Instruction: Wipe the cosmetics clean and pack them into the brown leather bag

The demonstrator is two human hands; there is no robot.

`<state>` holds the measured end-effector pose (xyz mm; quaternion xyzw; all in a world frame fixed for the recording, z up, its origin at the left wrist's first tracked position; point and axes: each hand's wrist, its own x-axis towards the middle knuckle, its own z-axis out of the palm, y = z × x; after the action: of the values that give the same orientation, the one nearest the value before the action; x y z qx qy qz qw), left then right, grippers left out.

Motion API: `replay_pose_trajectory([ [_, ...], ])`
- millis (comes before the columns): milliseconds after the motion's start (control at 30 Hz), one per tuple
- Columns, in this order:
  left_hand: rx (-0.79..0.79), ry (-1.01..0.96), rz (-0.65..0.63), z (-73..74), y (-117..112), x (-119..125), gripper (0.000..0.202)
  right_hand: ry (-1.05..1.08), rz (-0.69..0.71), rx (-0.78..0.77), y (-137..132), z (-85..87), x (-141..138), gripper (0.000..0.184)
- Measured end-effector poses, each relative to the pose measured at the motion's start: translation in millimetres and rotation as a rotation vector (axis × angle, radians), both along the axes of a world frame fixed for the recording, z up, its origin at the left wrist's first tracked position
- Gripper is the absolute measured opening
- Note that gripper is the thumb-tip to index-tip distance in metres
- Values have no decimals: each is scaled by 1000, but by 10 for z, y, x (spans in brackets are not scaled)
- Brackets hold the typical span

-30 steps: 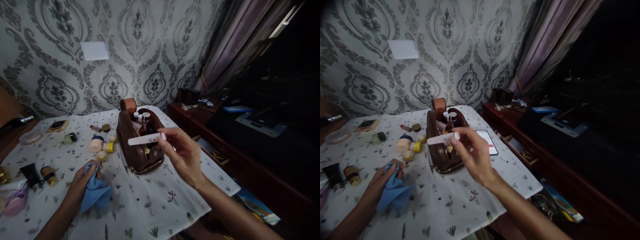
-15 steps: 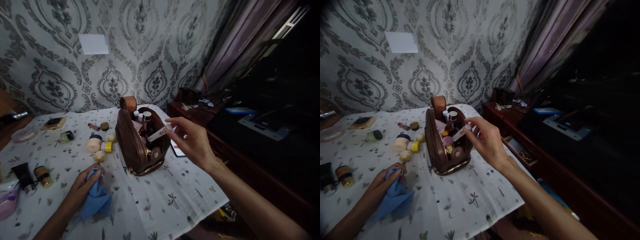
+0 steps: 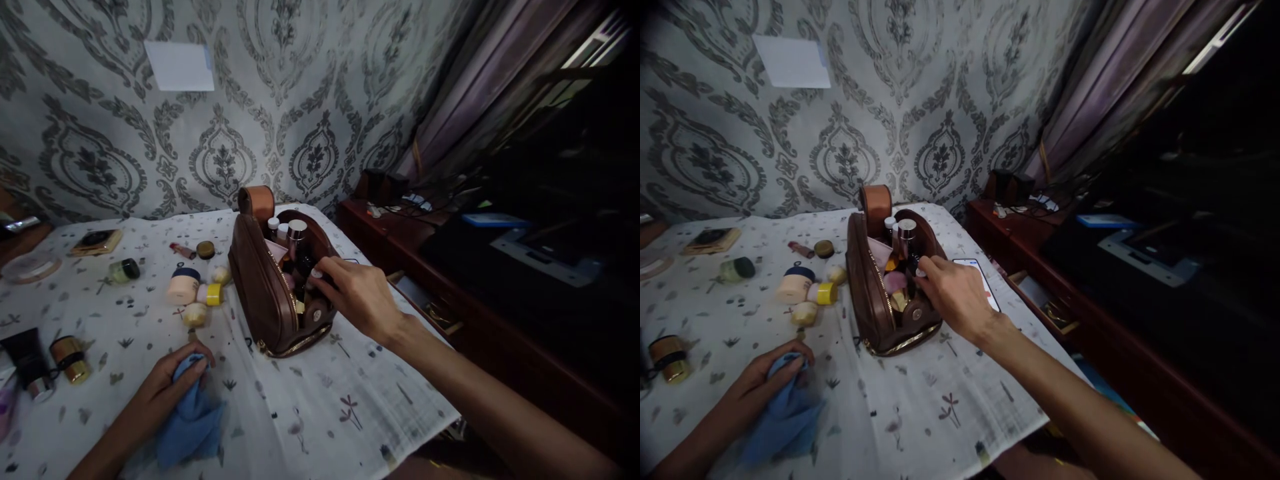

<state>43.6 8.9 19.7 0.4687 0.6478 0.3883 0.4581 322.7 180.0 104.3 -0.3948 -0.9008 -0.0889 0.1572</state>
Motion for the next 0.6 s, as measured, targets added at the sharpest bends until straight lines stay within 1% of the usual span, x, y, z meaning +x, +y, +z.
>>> replay_pose_trajectory([
  [200, 25, 20, -33, 0, -5, -2, 43, -93, -18, 101, 8, -90, -28, 26],
  [367, 28, 41, -36, -41, -20, -28, 38, -143, -29, 111, -11, -99, -36, 28],
  [467, 29, 60, -45, -62, -24, -48, 37, -203, -45, 55, -29, -34, -63, 23],
  [600, 38, 79, -53, -65, -24, -45, 38, -375, -26, -66, -62, 152, -126, 15],
])
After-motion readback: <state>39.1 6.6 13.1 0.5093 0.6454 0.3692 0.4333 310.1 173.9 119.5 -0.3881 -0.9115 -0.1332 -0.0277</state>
